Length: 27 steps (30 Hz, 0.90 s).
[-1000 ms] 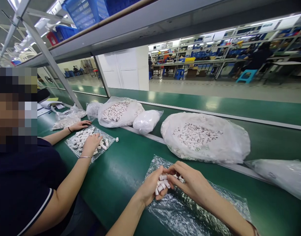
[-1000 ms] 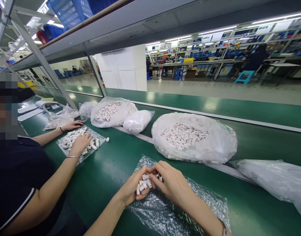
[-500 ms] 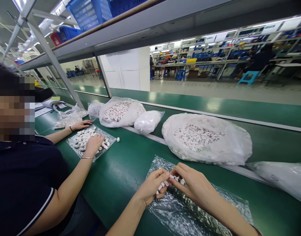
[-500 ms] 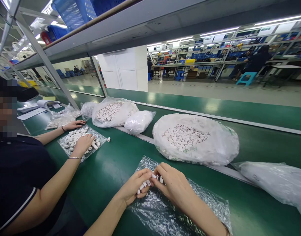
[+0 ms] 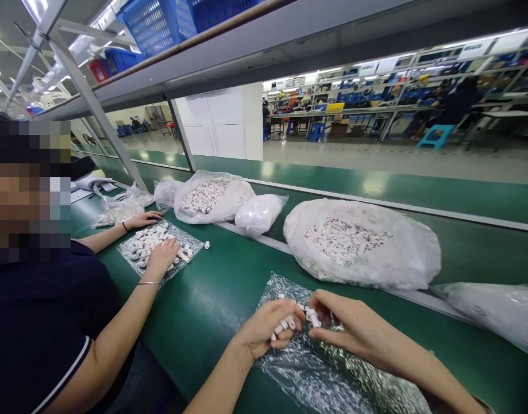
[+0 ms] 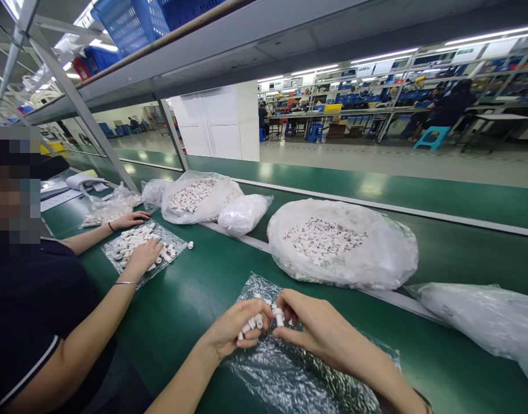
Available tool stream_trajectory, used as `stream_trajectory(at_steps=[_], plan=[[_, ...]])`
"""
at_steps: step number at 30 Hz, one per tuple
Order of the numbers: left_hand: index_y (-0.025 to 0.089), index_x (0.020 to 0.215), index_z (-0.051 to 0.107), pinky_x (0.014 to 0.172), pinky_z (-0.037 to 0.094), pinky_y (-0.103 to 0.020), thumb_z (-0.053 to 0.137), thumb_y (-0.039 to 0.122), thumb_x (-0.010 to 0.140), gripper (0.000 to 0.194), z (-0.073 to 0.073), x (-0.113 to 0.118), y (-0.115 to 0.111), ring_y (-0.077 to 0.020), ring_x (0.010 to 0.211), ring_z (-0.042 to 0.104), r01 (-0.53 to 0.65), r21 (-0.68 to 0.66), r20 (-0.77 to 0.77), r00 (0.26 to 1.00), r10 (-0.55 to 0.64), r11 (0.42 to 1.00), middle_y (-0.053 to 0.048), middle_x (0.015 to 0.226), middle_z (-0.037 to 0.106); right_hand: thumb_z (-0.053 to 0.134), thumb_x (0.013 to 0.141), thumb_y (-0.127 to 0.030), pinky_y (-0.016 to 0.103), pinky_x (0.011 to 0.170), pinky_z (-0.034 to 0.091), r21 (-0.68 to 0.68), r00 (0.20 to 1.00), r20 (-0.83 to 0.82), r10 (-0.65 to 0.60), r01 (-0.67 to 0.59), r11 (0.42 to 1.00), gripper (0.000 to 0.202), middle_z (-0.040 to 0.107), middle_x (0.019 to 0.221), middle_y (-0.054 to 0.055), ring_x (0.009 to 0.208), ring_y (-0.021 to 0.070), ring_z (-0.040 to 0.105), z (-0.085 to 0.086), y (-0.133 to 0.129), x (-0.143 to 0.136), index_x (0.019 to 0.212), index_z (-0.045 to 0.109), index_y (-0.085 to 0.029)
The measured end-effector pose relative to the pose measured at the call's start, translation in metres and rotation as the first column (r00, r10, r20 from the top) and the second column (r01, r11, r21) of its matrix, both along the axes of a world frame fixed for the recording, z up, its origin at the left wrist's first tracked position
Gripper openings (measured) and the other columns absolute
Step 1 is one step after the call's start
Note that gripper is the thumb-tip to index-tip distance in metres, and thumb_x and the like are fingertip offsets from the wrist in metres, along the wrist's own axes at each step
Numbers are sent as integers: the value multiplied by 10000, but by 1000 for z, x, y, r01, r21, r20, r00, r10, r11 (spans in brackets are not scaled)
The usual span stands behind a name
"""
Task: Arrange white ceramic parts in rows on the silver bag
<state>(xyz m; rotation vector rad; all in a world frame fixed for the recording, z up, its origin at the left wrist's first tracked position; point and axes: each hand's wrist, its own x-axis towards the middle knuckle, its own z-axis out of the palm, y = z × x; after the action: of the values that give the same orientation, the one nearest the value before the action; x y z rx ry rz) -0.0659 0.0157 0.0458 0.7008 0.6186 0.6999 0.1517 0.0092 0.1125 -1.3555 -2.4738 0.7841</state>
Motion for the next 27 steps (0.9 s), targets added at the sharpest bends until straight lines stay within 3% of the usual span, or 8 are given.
stream_trajectory(at_steps=[4, 8, 13, 19, 22, 27], plan=[[110, 911, 653, 381, 187, -145, 724, 341, 813, 261, -7, -2, 10, -4, 493, 362, -248, -109, 81, 963, 258, 962, -19, 813, 559, 656, 844, -299, 270, 495, 244, 164, 962, 264, -69, 26, 986, 206, 590, 709, -29, 554, 169, 538, -29, 13, 20, 801, 463, -241], [119, 959, 633, 414, 246, -140, 706, 239, 773, 233, -11, -6, 16, -26, 581, 437, -275, -144, 126, 948, 294, 950, -36, 895, 565, 663, 779, -216, 272, 486, 197, 160, 919, 386, -79, 18, 987, 205, 607, 697, -17, 566, 200, 582, -50, 22, 27, 763, 460, -240], [106, 962, 634, 416, 219, -157, 734, 163, 717, 270, -10, -4, 15, -35, 577, 457, -228, -131, 133, 960, 245, 965, -53, 888, 593, 649, 789, -281, 266, 476, 255, 124, 941, 329, -77, 37, 992, 152, 640, 732, 2, 574, 206, 606, -53, 30, 24, 799, 502, -242], [122, 961, 630, 396, 149, -199, 763, 225, 702, 309, -12, 4, 10, -41, 491, 444, -119, -86, 86, 988, 126, 989, -70, 851, 641, 495, 944, -515, 268, 511, 449, 53, 990, 60, -126, 123, 991, 254, 663, 767, 12, 577, 183, 624, -43, 28, 9, 969, 561, -270], [174, 964, 582, 389, 111, -202, 749, 214, 667, 343, -13, 6, 7, -30, 437, 415, -31, -59, 54, 998, 34, 998, -10, 784, 604, 486, 959, -521, 256, 542, 489, 3, 996, -43, -73, 73, 997, 259, 670, 799, 10, 625, 179, 637, -40, 19, -4, 1048, 573, -293], [204, 957, 548, 387, 96, -198, 715, 207, 686, 318, -10, 6, 5, -17, 407, 396, 59, 5, 31, 998, -59, 998, 9, 767, 574, 464, 972, -494, 254, 548, 482, -17, 999, -47, 3, -4, 1000, 260, 651, 788, 7, 630, 169, 624, -41, 8, -19, 924, 598, -276]])
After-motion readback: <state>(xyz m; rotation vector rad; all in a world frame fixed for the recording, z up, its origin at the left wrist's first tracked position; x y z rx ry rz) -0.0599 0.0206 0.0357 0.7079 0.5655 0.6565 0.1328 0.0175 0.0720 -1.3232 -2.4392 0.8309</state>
